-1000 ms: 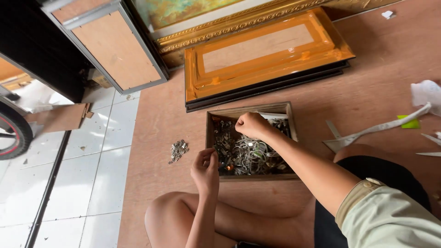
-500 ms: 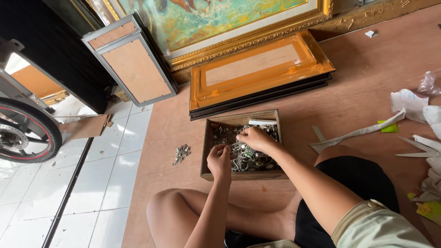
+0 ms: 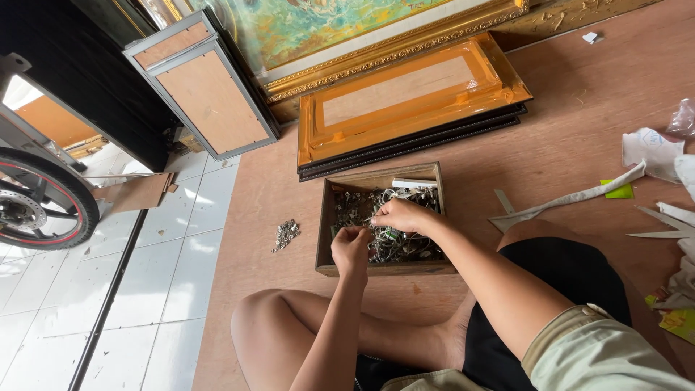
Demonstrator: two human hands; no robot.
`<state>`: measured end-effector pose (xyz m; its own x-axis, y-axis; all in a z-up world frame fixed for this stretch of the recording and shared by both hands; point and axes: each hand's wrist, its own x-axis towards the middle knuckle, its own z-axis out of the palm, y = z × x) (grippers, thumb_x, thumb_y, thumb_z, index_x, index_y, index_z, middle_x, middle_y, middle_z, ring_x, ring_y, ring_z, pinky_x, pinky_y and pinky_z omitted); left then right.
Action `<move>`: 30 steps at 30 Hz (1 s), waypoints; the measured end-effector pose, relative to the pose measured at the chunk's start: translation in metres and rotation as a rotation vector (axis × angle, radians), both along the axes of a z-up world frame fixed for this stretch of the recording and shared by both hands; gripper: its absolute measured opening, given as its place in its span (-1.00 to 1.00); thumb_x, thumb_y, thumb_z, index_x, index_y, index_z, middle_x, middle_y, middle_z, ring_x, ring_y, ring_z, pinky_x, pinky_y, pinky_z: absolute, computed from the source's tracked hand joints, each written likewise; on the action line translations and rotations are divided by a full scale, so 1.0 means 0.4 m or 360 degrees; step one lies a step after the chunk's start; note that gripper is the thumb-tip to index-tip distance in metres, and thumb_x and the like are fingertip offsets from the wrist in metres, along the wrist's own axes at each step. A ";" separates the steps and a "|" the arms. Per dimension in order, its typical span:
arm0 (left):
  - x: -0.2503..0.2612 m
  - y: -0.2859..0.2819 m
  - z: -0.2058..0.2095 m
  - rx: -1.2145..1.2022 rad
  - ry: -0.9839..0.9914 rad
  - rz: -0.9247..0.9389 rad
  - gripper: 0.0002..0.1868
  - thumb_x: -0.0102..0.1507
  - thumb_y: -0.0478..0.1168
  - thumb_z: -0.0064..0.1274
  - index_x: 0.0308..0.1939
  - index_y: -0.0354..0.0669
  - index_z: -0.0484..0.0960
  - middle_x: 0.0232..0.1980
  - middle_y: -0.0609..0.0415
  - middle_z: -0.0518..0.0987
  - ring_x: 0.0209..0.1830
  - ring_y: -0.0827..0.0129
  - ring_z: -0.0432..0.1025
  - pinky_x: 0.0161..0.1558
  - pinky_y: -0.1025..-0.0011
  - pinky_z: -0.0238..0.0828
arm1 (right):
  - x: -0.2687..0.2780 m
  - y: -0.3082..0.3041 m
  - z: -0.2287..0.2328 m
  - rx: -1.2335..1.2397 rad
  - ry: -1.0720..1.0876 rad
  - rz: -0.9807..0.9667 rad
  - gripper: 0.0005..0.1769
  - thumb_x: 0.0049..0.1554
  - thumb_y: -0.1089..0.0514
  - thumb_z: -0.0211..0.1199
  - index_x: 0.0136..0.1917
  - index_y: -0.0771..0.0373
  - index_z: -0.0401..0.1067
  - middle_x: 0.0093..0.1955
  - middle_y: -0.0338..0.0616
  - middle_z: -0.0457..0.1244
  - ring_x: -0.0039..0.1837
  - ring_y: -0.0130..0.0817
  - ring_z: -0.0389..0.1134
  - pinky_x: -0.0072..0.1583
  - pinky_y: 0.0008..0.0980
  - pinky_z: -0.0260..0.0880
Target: Sorting small metal frame hangers from a box of mixed hardware and placing them in a pile on a wooden surface.
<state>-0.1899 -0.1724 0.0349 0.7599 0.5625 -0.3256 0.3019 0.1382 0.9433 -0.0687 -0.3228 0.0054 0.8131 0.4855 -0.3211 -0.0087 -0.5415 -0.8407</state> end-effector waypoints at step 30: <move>0.017 0.032 0.061 -0.0536 -0.0192 -0.0078 -0.73 0.28 -0.30 0.35 -0.26 0.05 0.50 -0.36 0.30 0.43 -0.45 0.65 0.23 -0.55 0.71 -0.02 | -0.042 0.008 0.126 0.0172 -0.0293 -0.0043 -0.73 0.23 -0.17 0.50 -0.03 0.01 0.77 -0.41 -0.28 0.38 -0.26 -0.31 0.35 -0.15 -0.34 0.30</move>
<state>-0.1831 -0.1594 0.0592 0.8276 0.4010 -0.3927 0.2049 0.4355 0.8766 -0.0855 -0.3195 0.0557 0.8665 0.4862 -0.1133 0.1370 -0.4500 -0.8825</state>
